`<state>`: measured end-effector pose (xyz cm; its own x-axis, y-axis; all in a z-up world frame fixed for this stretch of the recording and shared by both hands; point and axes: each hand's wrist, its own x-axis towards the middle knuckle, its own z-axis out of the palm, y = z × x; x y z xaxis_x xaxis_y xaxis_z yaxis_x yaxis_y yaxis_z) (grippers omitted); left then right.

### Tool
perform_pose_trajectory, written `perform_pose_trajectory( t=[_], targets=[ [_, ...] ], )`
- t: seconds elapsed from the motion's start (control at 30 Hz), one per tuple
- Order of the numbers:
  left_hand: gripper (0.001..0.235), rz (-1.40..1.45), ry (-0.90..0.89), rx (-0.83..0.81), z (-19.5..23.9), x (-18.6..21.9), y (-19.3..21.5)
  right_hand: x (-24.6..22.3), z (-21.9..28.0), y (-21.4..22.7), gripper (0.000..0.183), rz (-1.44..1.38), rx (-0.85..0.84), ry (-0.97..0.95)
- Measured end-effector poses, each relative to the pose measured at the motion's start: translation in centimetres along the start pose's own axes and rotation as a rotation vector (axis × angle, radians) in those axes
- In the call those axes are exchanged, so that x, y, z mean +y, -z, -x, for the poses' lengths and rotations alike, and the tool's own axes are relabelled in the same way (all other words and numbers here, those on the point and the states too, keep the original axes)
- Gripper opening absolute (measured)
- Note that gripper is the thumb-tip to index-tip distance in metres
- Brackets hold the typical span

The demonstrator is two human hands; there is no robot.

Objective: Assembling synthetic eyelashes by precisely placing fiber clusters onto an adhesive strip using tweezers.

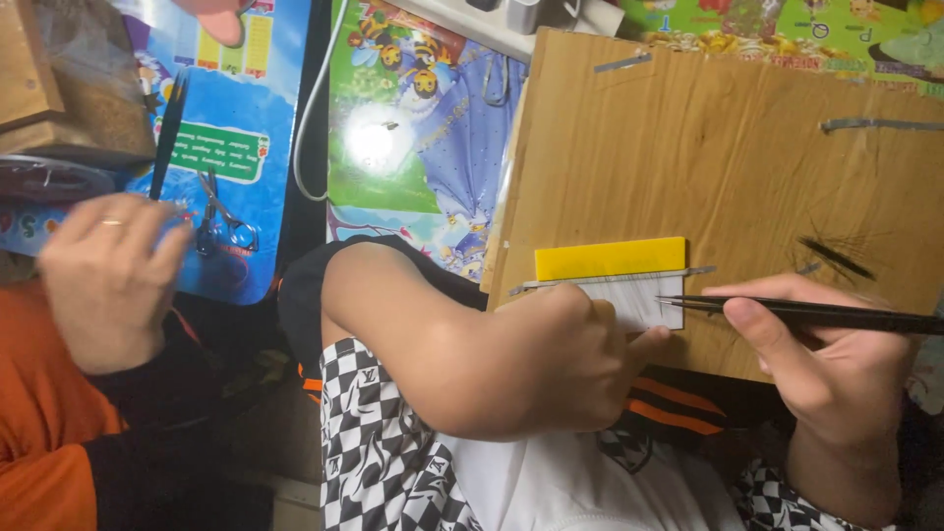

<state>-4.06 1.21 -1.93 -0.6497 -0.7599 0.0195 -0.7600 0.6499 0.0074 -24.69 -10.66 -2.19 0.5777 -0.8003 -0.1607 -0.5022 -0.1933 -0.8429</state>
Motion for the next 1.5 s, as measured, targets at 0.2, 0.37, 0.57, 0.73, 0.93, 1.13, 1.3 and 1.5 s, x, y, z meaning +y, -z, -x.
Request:
perform_pose_trajectory(
  t=[0.2, 0.37, 0.57, 0.73, 0.93, 1.13, 1.3, 1.5],
  targets=[
    [0.039, 0.016, 0.011, -0.011, 0.5, -0.5, 0.4, -0.3, -0.1, -0.1, 0.016, 0.002, -0.027, 0.019],
    [0.055, 0.031, 0.025, -0.024, 0.6, -1.0, 0.8, -0.6, 0.0, -0.2, 0.014, -0.013, -0.005, -0.012],
    [0.059, 0.011, 0.026, -0.061, 0.7, -1.0, 1.5, -1.3, -0.3, -0.2, 0.017, 0.045, -0.023, 0.03],
    [0.059, 0.02, 0.035, -0.058, 0.7, -0.8, 1.3, -1.2, -0.3, -0.4, 0.018, 0.035, -0.009, 0.018],
    [0.032, -0.03, -0.003, -0.076, 0.9, -0.8, 1.9, -0.8, -0.1, -0.3, 0.021, 0.029, 0.001, 0.011],
    [0.048, 0.105, -0.107, -0.029, 1.0, -2.5, 1.8, -0.4, 0.2, -0.3, 0.024, 0.073, 0.021, 0.056],
    [0.027, 0.326, -0.227, -0.006, 0.6, -4.2, 1.9, -0.1, 0.4, -0.2, 0.022, 0.048, 0.033, 0.003],
    [0.018, 0.239, -0.136, -0.033, 0.3, -3.6, 1.9, -0.2, 0.2, -0.1, 0.026, 0.046, 0.016, 0.01]
  ],
)
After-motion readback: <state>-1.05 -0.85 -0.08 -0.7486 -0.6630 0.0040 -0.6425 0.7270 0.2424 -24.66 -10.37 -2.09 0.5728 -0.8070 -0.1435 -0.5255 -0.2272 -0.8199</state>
